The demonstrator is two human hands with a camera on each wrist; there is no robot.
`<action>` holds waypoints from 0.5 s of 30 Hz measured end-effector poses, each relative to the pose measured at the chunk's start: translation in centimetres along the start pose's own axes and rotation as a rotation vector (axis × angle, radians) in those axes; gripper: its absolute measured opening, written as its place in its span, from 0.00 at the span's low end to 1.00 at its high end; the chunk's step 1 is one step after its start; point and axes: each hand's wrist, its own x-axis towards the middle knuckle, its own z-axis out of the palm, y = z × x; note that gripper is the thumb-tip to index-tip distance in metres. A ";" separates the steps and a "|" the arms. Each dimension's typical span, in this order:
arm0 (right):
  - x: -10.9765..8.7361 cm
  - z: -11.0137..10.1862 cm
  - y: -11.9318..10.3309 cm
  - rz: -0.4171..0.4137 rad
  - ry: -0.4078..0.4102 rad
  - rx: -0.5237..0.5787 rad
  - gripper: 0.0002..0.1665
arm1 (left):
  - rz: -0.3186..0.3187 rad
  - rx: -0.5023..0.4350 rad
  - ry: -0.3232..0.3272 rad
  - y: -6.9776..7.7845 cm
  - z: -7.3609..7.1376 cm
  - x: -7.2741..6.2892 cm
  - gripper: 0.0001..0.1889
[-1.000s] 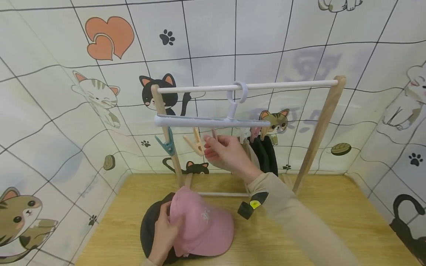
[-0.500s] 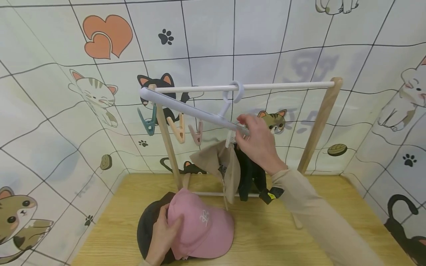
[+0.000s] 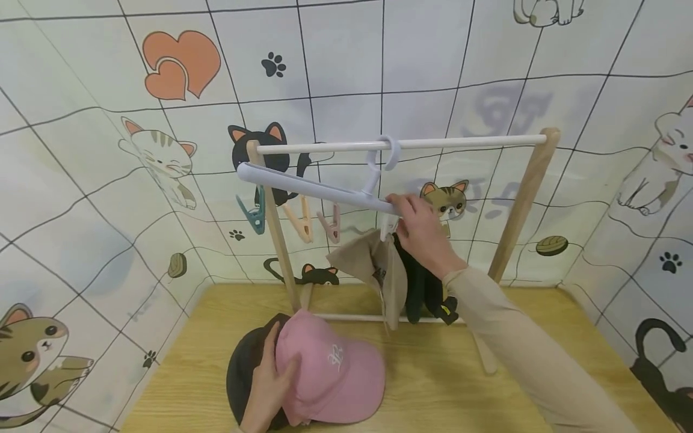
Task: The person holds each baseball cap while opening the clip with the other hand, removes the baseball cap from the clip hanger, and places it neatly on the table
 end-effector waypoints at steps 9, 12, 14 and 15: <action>-0.6 -0.9 1.1 -0.215 0.099 -0.077 0.33 | 0.225 0.176 0.029 0.4 -2.0 0.5 0.27; -0.6 -1.2 1.2 -0.238 0.094 -0.096 0.34 | 0.272 0.226 0.067 0.8 -2.5 0.8 0.21; -0.6 -1.2 1.1 -0.243 0.092 -0.101 0.34 | 0.293 0.260 0.091 1.2 -2.9 1.2 0.17; -0.7 -1.2 1.0 -0.244 0.092 -0.103 0.34 | 0.296 0.273 0.099 1.4 -3.1 1.4 0.16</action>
